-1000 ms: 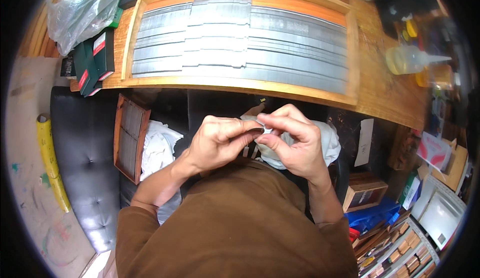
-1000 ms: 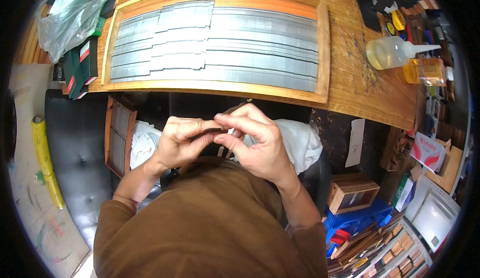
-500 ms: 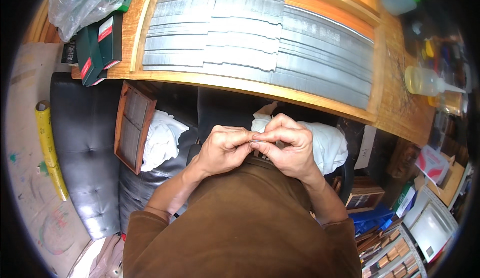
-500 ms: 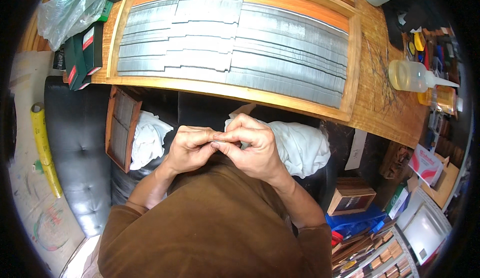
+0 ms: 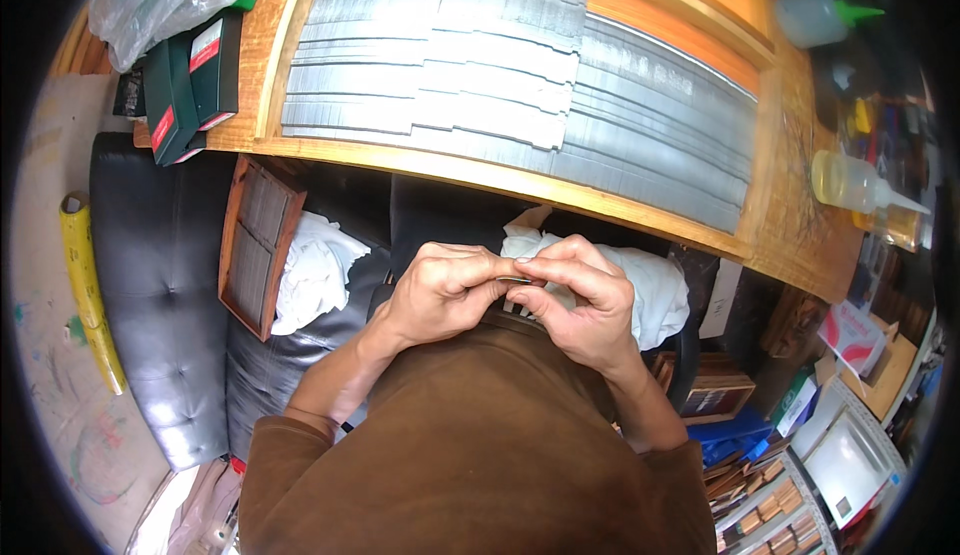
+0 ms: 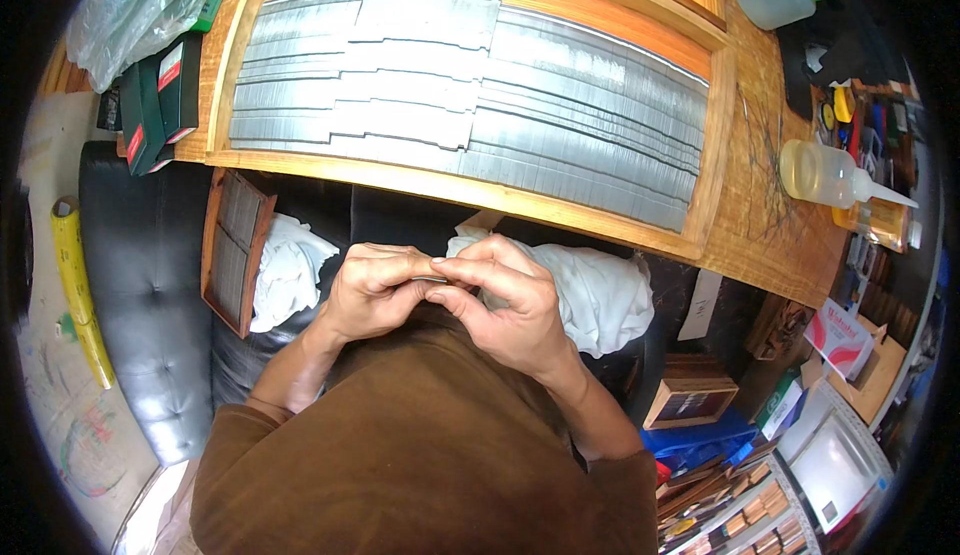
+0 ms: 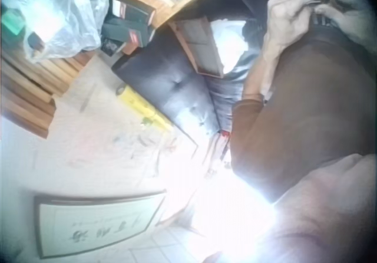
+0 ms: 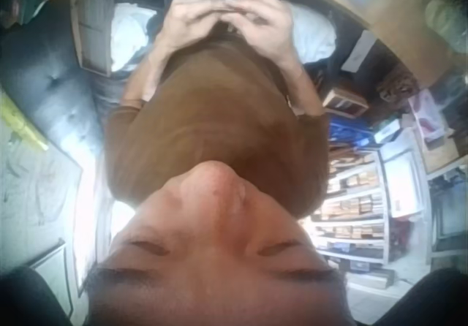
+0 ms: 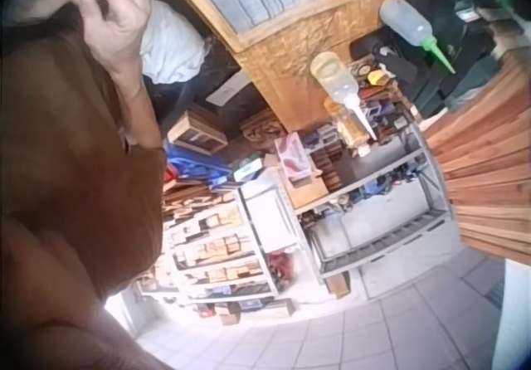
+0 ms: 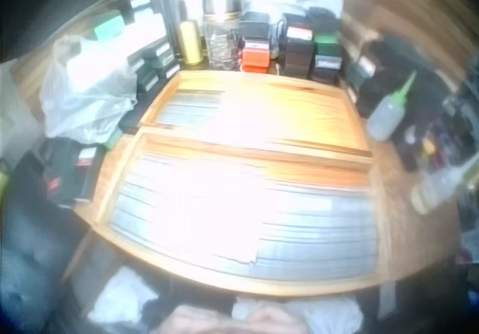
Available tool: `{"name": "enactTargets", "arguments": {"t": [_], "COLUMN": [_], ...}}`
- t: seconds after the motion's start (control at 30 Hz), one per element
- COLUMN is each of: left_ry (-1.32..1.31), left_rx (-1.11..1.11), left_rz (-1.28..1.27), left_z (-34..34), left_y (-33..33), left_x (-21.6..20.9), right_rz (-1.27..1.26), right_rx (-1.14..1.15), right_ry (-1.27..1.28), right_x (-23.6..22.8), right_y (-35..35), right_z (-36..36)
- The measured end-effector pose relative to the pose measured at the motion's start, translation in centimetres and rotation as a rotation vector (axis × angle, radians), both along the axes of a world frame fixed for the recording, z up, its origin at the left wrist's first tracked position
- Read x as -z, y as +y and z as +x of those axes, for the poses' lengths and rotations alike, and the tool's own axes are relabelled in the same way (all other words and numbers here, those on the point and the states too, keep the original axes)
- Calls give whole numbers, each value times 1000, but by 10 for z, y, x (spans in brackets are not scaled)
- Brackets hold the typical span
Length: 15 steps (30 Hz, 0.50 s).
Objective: The person repeatedly picks up small rectangular metal pieces from a wooden tray, aligns them by hand, and places them back into the tray. The hands manipulate the pieces one at a time, checking alignment and stacking them in rows.
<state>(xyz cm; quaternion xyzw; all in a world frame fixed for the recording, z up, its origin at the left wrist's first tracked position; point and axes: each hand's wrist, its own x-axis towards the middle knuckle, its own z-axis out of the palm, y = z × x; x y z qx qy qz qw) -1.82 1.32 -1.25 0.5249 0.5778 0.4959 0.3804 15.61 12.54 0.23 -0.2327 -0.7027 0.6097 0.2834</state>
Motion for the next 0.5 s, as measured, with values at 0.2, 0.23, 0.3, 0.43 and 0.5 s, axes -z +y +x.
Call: {"name": "enactTargets", "arguments": {"t": [0.2, 0.23, 0.3, 0.43, 0.5], "left_ry": [2, 6, 7, -3, 1], "left_rx": [-12, -13, -8, 10, 15], "left_rz": [8, 15, 13, -3, -8], "left_z": [2, 2, 2, 2, 3], "left_y": [-1, -1, -1, -2, -2], "left_x": [-1, 0, -1, -2, -4], "right_rz": [19, 20, 22, 15, 12], "right_rx": [-11, -11, -11, -8, -5], "right_ry": [6, 5, 4, 11, 19], "right_x": [0, 0, 0, 0, 1], "right_y": [2, 2, 1, 1, 0], "right_z": [3, 3, 4, 5, 6]}}
